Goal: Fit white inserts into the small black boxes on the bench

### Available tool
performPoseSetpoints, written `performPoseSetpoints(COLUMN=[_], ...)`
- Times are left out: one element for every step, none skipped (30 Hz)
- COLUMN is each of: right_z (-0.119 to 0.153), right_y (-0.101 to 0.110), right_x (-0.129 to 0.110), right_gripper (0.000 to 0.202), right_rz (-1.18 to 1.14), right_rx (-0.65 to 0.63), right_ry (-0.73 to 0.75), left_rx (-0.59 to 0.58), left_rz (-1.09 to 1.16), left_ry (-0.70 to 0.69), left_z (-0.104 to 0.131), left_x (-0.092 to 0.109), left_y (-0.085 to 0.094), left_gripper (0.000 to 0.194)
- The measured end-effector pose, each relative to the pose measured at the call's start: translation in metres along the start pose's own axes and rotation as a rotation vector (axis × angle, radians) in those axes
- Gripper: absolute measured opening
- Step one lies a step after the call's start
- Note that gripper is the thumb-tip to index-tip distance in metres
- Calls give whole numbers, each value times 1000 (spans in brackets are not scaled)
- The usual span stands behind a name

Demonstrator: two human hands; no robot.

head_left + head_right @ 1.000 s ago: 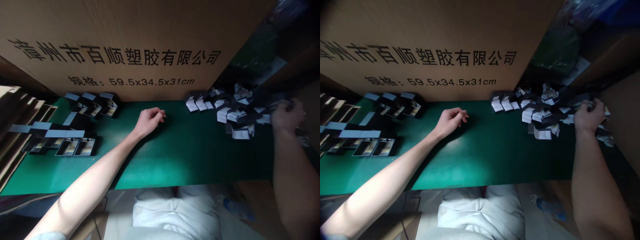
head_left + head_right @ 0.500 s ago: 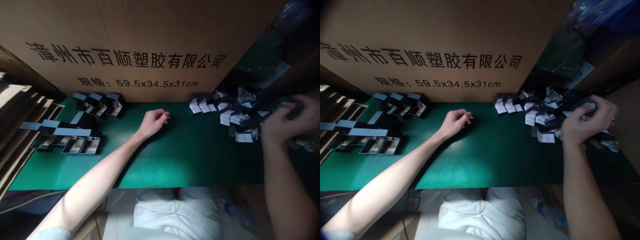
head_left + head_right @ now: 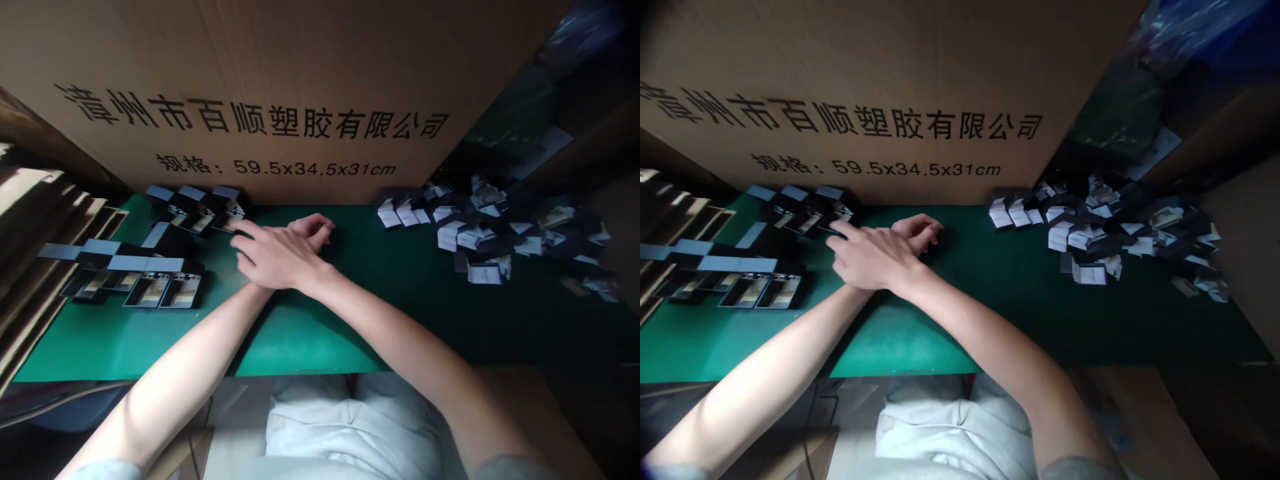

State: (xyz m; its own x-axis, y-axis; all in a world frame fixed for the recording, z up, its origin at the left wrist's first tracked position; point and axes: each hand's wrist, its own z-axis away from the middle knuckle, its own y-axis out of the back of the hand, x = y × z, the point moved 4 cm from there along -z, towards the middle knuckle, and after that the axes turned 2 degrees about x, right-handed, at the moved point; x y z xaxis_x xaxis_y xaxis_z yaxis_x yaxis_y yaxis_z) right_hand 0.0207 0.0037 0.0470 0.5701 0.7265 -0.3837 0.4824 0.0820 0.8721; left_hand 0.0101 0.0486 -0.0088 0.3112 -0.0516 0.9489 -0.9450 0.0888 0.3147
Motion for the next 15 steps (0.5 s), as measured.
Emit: performPoseSetpoints(right_z=[-11, -19, -26, -30, -32, -33, -33, -32, -30, -27, -24, -21, -18, -14, -11], right_y=[-4, -8, -12, -15, -18, -20, -21, -21, -20, -18, -16, -14, -12, -11, -9], right_x=[-3, -5, -6, -7, -8, -8, -9, -9, -8, -7, -6, -6, -4, -3, -2], right_gripper=[29, 30, 29, 28, 24, 21, 19, 19, 19, 20, 21, 21, 22, 22, 22], right_rz=[-20, -36, -42, -41, -35, -26, -17, -10, -2, 6, 11, 11, 5, -10, -35], right_rx=[-43, -75, -108, -143, -178, -211, -233, -241, -236, -223, -209, -194, -176, -152, -116], right_ry=[-41, -80, -109, -130, -144, -151, -154, -155, -162, -165, -161, -153, -147, -141, -134], left_rx=[19, 38, 48, 44, 36, 24, 13, 8, 3, -7, -19, -33, -34, -37, -44], left_rz=[30, 68, 100, 129, 149, 154, 146, 128, 95, 51, 8, -32, -62, -86, -100], left_ry=[-5, -7, -11, -10, -10, -12, -17, -25, -38, -53, -68, -86, -98, -108, -114], left_z=[-3, -5, -6, -7, -8, -8, -7, -6, -4, -3, -1, 1, 2, 3, 4], left_x=[-2, -4, -5, -6, -7, -7, -6, -5, -3, -1, 1, 4, 6, 8, 9], left_y=[-1, -1, -1, -2, -2, -2, -2, -1, -1, -1, -2, -3, -4, -5, -6], left_gripper=[18, 19, 20, 20, 20, 21, 22, 23, 25, 27, 28, 28, 28, 26, 24])
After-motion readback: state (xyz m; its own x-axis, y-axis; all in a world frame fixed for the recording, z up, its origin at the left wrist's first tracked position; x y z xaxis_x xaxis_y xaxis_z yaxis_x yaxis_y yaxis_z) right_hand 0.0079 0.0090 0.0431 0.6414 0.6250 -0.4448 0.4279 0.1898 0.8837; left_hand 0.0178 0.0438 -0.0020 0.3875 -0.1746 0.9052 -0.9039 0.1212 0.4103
